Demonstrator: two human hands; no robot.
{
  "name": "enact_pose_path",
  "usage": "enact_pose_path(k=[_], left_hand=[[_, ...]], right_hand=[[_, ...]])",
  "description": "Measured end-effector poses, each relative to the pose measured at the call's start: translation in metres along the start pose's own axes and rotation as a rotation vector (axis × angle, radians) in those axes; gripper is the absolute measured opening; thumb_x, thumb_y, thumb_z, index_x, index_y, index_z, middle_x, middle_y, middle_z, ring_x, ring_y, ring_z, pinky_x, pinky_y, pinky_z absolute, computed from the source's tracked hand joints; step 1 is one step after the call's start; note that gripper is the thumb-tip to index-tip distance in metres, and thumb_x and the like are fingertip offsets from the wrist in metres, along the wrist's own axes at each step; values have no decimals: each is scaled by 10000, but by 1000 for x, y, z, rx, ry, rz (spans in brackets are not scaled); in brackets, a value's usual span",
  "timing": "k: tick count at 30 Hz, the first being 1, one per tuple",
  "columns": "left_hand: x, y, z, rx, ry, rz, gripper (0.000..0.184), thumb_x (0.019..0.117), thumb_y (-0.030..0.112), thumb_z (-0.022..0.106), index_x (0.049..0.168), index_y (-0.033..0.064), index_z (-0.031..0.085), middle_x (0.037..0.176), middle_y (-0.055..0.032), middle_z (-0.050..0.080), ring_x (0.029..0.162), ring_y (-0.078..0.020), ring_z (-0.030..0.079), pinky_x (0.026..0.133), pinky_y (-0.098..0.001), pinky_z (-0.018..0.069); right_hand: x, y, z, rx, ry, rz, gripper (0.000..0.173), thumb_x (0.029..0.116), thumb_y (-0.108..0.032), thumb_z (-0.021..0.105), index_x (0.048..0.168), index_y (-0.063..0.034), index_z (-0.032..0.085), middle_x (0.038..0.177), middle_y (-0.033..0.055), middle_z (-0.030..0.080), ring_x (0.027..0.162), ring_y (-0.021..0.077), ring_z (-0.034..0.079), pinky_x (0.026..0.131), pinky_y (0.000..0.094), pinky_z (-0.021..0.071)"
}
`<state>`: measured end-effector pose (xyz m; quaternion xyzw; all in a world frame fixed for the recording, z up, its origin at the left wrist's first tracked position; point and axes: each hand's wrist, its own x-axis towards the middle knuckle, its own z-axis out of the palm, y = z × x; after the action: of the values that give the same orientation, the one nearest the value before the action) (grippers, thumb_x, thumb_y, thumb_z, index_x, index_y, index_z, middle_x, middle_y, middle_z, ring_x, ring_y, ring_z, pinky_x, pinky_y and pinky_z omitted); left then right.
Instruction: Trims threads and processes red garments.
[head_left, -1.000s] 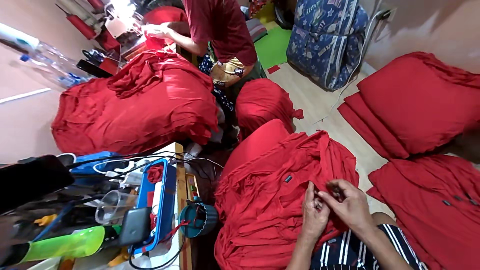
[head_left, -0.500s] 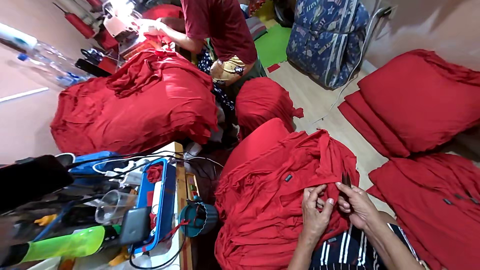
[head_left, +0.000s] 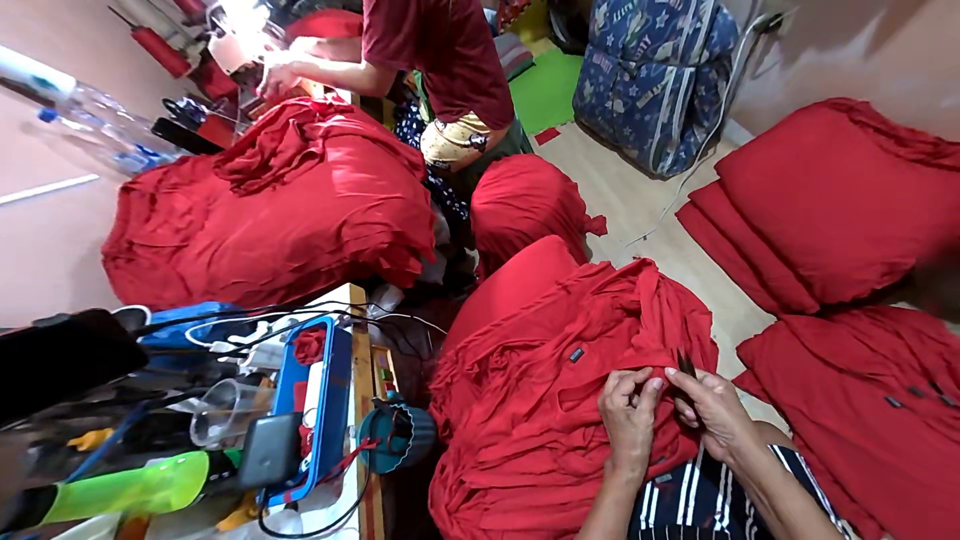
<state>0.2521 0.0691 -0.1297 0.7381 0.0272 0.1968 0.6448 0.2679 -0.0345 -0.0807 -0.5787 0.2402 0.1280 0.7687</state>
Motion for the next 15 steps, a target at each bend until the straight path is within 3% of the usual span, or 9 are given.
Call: enact_pose_path(k=[3,6,9,15], left_hand=[[0,-1,1,10,31,37,110,882,-9,679,912,-89,749,880,-137,716,732,-48,656,680,-161,542],[-2,1,-2,-58,30,-64,135,931,1,623,905,-90,720,835,-88,676,591,-4,588,558,-144,523],[-2,1,-6,-82,25,-97,158,956,20,600,905,-80,710,824,-74,673,577,-4,582,562,-154,530],[-5,-2,-3,-72,86,26,143,935,-1,600,885,-98,692,832,-81,652,603,6,583,577,-130,527]], right_hand=[[-1,2,-2,-45,-24,-57,288,1028,-38,526,759,-103,606,493,-94,469,376,-25,350,381,136,297],[-2,5,-1,-16,-26,-23,279,1038,-47,519,773,-93,591,486,-84,458,368,-22,352,372,135,302],[-2,7,1,3,-26,-1,291,1041,-53,515,761,-99,579,478,-83,450,361,-19,349,368,138,304],[-2,7,0,-13,-43,-68,306,1025,-36,518,737,-111,589,478,-90,450,372,-21,353,378,137,304]])
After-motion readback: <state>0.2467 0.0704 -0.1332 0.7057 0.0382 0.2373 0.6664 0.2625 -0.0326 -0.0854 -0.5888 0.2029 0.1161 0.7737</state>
